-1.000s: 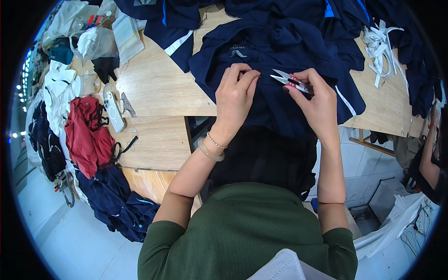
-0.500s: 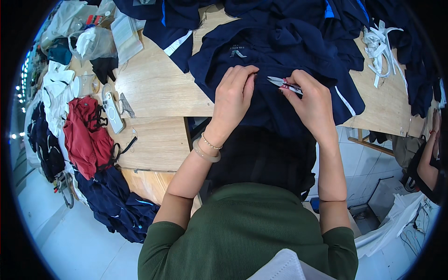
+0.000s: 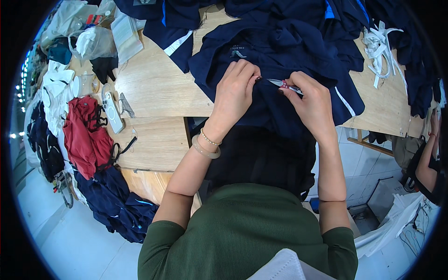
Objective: Trimming loose threads from navy blue sports garments using thread snips.
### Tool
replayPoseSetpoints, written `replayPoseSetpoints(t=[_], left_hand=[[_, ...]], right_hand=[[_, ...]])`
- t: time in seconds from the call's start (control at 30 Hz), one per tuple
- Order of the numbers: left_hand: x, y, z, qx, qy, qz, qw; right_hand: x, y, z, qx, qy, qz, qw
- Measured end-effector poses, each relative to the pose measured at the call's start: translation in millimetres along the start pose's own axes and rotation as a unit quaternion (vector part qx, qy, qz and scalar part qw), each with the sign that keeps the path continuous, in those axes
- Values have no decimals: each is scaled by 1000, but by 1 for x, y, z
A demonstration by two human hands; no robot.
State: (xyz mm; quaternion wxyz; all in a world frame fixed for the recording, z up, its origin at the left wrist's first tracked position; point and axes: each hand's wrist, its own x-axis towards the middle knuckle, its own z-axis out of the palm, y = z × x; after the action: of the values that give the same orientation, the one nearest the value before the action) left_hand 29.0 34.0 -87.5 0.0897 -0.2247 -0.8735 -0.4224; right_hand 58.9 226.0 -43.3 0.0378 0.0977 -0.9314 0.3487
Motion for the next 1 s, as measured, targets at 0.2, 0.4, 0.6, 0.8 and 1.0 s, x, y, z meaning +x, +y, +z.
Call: replayPoseSetpoints(t=[0.2,0.4,0.6,0.8,1.0], left_hand=[[3,7,0,7,-1,-35,999],[3,6,1,4,0,-36,999],[-1,-2,4,-25,28,-72,997],[-1,2,-5,-162,162,-186,956],[-8,-3,-4,17,22,1,1000]], right_hand=[[2,-1,2,-17,5,-18,1000],[4,-2,5,-23,7,-24,999],[5,-3,6,-21,17,-33,999],[5,1,3,-48,21,-34,998],[3,5,4,-33,19,-12,999]])
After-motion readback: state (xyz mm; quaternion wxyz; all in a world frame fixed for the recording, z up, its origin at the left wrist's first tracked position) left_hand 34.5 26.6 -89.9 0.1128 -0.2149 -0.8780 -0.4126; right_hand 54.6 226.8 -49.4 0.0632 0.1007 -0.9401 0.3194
